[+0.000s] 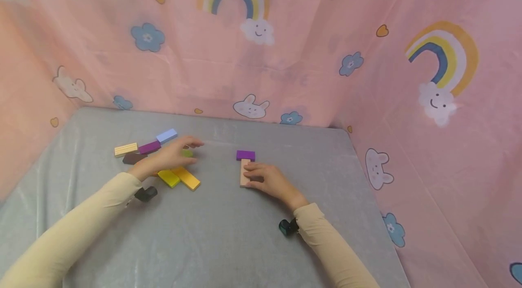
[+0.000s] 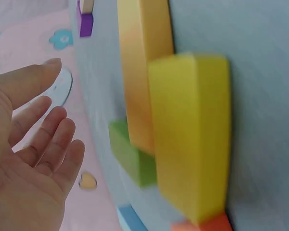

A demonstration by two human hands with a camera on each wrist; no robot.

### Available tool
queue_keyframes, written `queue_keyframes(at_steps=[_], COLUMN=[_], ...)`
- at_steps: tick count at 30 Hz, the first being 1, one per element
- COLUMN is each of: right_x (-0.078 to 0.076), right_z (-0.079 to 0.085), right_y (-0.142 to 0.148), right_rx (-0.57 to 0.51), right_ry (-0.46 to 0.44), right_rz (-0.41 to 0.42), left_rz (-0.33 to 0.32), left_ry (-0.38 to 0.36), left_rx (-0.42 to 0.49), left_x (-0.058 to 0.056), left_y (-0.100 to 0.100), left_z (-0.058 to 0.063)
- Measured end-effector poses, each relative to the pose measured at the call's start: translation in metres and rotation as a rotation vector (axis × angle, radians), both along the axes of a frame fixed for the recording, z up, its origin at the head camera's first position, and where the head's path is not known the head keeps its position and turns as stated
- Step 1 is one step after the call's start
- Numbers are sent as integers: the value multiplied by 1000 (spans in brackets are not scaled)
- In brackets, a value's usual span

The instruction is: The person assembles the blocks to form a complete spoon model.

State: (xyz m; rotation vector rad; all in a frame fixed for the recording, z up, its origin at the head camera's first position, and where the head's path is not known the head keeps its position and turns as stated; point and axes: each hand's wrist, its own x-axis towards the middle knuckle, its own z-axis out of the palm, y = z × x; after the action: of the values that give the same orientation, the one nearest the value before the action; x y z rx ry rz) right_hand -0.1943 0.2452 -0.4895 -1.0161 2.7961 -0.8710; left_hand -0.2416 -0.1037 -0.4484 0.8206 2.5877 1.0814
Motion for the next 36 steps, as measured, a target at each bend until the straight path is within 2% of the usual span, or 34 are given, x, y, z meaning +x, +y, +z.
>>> queue_keyframes(at_steps=[4,6,13,17,20,28,36], right_x=[0,1,0,0,0,0,-1], right_z=[1,1,2,0,-1,-1,-3], right_y=[-1,-1,-1,0,1,0,0], right_rx=[5,10,-8,-16,-14,-14,-14], right_ry=[-12,-18,-16,-7,4,-1,0], right_rz=[-4,-8,0,0,3,0,-3], left_rz=[64,83,87,93,85,49,9], left_ry=[-54,-59,-36,-71,-81,-48,-110], left_rx=[18,12,-25,-43,-37,-29,-36], left_x=[2,3,15,19,20,18,14], left_y=[-21,-30,-51,-57,-60,-66,-67], left_z=[0,-1,-6,-16,-20,-27,-25])
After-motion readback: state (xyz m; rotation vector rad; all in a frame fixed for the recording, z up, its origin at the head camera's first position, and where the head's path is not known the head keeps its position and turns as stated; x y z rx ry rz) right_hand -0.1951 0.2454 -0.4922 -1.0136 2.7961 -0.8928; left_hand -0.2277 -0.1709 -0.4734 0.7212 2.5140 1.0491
